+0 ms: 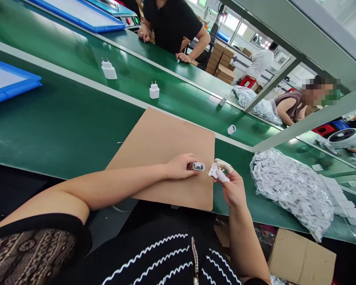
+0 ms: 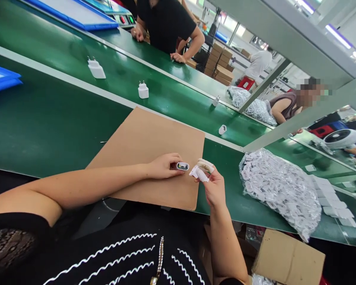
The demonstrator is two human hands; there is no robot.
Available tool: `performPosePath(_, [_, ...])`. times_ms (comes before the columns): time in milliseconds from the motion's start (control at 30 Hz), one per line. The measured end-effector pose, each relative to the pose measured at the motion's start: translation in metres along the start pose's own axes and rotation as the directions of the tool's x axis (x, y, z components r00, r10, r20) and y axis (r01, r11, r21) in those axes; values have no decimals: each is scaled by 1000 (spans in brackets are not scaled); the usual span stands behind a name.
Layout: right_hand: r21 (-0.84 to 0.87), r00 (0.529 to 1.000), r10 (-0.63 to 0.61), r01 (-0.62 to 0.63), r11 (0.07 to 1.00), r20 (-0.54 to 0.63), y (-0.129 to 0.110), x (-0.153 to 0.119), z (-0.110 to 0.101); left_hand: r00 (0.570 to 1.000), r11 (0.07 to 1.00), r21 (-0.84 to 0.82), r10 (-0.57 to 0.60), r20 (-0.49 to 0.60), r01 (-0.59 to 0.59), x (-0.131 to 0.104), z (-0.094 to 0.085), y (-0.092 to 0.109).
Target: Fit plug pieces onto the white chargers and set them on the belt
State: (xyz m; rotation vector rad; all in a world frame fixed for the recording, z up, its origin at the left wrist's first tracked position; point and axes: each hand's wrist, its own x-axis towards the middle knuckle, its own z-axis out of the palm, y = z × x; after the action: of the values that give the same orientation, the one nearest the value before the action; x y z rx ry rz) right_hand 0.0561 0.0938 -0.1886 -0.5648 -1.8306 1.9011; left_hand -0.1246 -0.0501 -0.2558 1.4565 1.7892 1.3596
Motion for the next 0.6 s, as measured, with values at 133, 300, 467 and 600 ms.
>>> performPosePath(133, [-3, 1000, 1, -2, 1000, -30, -1, 2, 2, 1000, 1000, -24, -13, 25, 14, 0, -2, 0])
performPosePath(300, [-17, 995, 78, -77, 997, 56, 5, 9, 4, 1000, 1000, -12, -4, 26, 4, 1, -3, 0])
performPosePath(467, [-494, 970, -231, 240, 836, 79, 10, 18, 14, 999, 1000, 3, 2, 42, -2, 2, -5, -1])
performPosePath(600, [-793, 888, -354, 433, 428, 293, 12, 27, 19, 999, 1000, -2, 11, 48, -11, 2, -6, -2])
